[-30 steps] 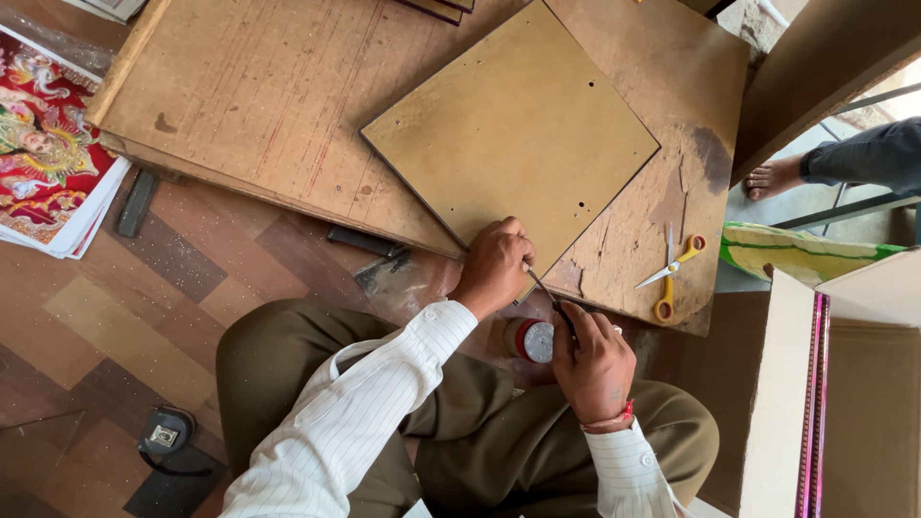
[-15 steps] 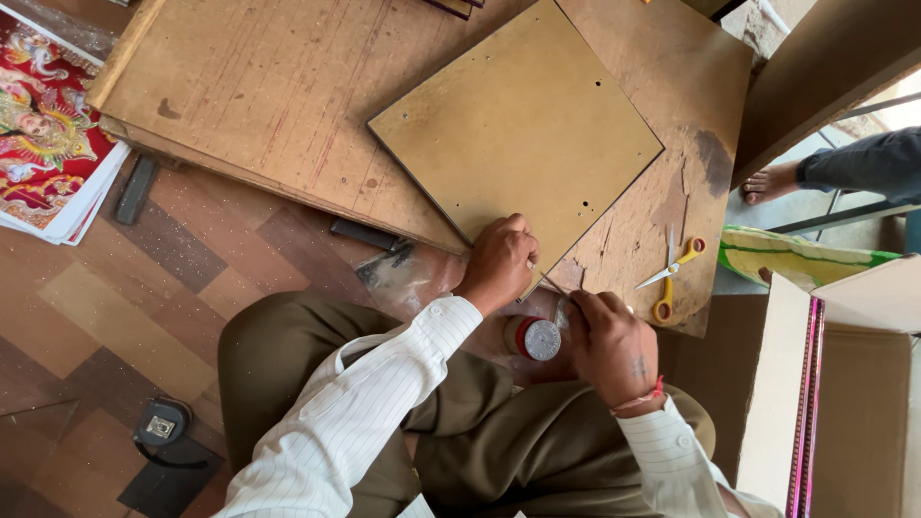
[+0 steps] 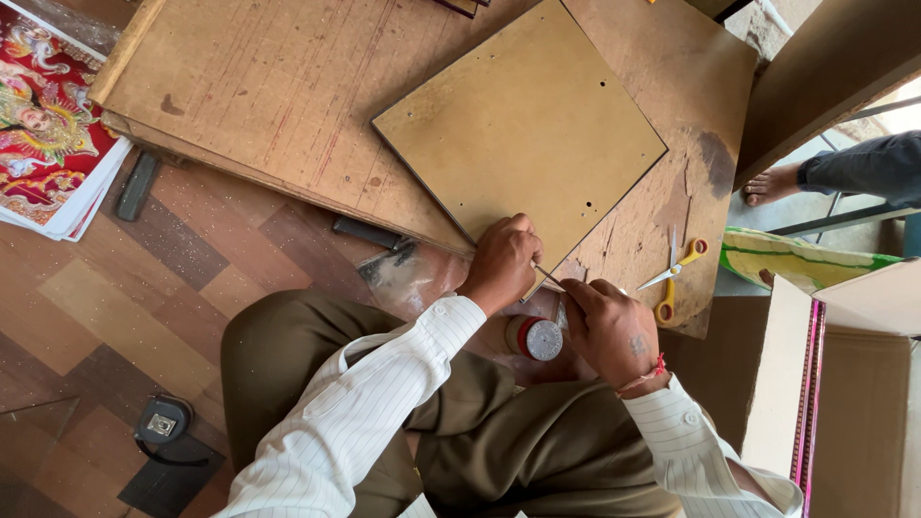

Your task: The person sits on the floor at a low workbench and uses a screwdriver to drive screws into the back of a hardboard panel, working on the fasteners one at a time. At the end the person sets the screwdriver down and picks up a metal cup.

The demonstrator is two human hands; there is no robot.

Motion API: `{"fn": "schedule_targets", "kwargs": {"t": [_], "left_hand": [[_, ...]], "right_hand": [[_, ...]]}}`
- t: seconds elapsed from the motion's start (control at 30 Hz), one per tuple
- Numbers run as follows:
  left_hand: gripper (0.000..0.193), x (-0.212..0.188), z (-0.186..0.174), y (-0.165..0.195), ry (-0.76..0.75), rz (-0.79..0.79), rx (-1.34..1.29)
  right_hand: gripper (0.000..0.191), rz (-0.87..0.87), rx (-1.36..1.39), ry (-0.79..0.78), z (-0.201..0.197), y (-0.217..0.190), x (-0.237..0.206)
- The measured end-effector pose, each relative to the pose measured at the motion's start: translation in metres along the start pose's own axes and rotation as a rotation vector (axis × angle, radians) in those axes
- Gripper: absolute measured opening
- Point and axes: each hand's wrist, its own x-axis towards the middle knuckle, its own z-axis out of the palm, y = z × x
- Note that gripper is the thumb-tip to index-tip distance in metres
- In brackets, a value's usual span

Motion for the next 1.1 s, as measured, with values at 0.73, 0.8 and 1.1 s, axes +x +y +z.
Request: {"fn": "schedule_targets", "kwargs": {"t": [0.73,0.8,1.1], "left_hand": [[0.018,0.0,-0.002,0.003,0.004,-0.014,-0.007],[0.017,0.0,-0.002,0.004,0.0,-0.021,-0.004],[0.019,0.002,0.001,0.002,-0.029,-0.029,0.035]], "right_hand": [[0.018,0.28,0.153,-0.139,0.0,-0.005,0.026],[0.019,0.262,0.135,-0.123,-0.001,-0.005,0.025],[0.019,0.171,0.093,-0.171,-0.013,-0.008,0.027]]}}
